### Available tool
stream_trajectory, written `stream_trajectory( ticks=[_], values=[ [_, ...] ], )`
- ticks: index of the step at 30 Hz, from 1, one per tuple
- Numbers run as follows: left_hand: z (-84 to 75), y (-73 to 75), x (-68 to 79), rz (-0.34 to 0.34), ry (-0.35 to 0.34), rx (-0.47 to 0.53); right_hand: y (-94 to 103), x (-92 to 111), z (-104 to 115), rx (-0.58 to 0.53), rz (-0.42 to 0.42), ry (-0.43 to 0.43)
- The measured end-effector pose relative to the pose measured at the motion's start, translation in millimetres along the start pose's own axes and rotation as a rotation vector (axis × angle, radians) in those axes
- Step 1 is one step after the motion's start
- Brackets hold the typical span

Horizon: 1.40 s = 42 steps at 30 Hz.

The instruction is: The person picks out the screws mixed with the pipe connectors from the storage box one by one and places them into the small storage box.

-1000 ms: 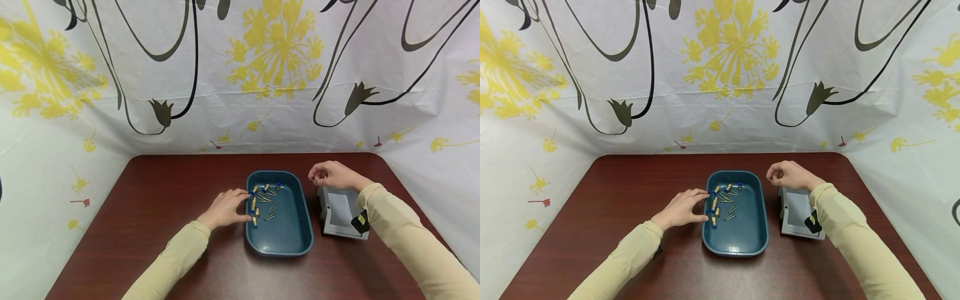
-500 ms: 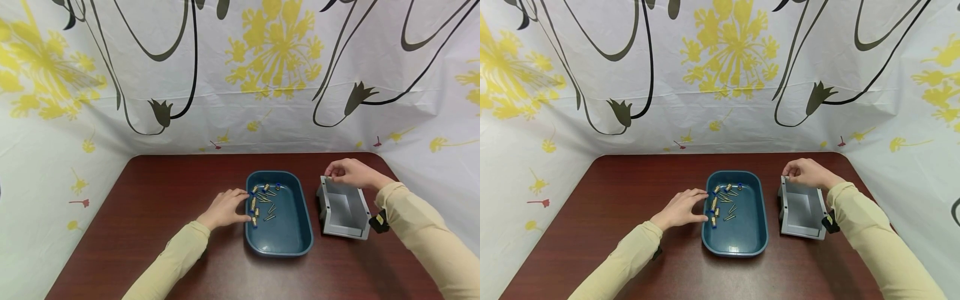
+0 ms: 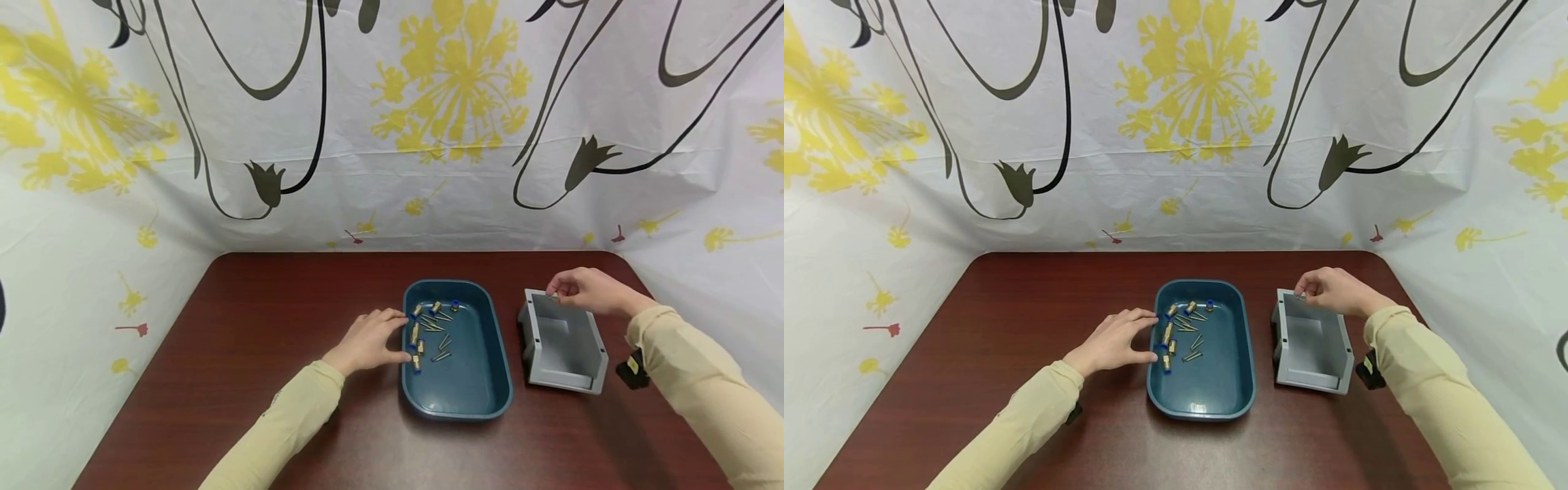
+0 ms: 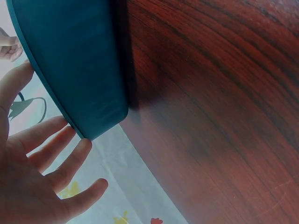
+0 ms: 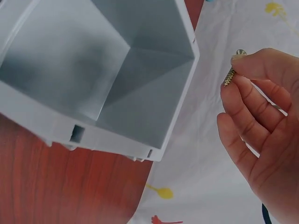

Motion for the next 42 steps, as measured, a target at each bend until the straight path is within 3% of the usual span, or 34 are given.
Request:
stream_trajectory(
  ticks=[26, 31, 42],
  values=[
    [0.3, 0.0, 0.0, 0.006, 0.011, 0.011, -2.8, 1.6, -6.0, -0.025, 0.002, 0.032],
    [-0.5, 0.5, -0.2, 0.004, 0.001, 0.005, -1.7, -2.5, 4.2, -0.028, -0.005, 0.025],
    [-1.0, 2.0, 0.8, 0.016, 0.006, 0.009, -8.5, -25.8, 43.7, -0.095, 0.035, 0.114]
  ],
)
Point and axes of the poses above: each hand's wrist, its own x-axis away from the middle knuckle, its own y-axis out of the back of the hand, z = x × y, the point moved 5 cm from there along -x, towards the middle knuckle, and after that the axes turned 6 degrees about -y, right-handed, at the moved point
